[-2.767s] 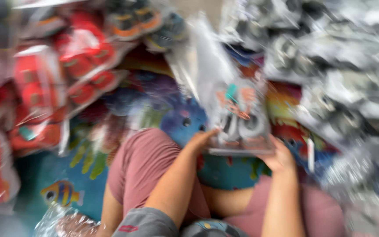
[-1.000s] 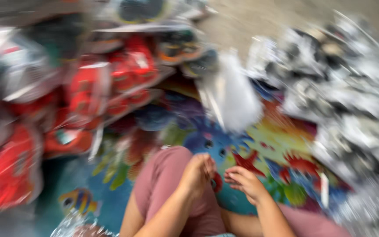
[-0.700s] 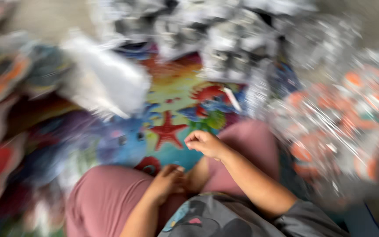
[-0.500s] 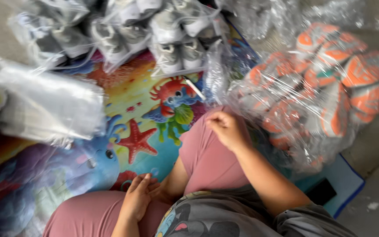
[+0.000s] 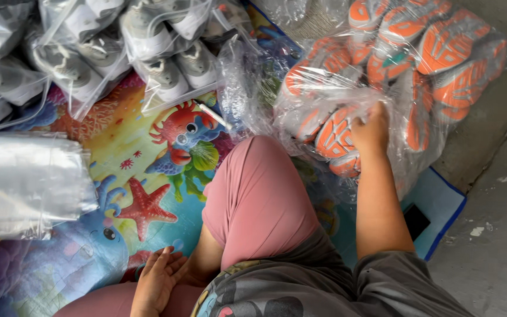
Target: The person packs shoes by hand. They take pairs of shoes, place them into clear plastic bags, write numbers on some of the bags with a marker, and seal the bags.
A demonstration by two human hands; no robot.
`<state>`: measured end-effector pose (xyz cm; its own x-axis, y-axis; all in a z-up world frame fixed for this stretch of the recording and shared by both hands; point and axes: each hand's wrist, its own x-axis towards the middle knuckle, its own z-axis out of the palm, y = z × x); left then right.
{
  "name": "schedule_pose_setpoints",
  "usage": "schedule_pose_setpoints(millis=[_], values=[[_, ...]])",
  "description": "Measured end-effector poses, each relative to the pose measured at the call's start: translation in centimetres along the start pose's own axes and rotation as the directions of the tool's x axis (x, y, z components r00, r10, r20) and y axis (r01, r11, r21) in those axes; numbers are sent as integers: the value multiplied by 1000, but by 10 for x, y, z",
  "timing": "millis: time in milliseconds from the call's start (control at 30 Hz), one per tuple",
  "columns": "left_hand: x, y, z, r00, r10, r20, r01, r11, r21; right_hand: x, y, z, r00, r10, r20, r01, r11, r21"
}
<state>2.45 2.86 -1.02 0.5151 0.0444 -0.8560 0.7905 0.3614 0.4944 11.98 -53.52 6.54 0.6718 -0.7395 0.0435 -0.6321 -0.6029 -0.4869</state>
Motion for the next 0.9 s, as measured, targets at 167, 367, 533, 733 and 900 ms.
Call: schedule_pose_setpoints(millis=[167,367,533,733,900], values=[[2,3,6,998,-9,-59,12,998,54,-20,-2,32,904,242,354,-150,952,-267],[-1,4,18,991,-38,-125,61,981,185,-35,-13,57,912,373,169,-299,888,-349],[42,-12,-9,985,-73,-156,96,985,144,-20,-17,46,853,455,256,-335,853,-400],[75,-19,-27,976,-142,-163,164,978,131,-24,7,-37,986,-7,-167,-63,911,-408],[92,-22,-31,974,-177,-144,199,968,150,-27,-42,-103,935,351,46,-311,877,-367]])
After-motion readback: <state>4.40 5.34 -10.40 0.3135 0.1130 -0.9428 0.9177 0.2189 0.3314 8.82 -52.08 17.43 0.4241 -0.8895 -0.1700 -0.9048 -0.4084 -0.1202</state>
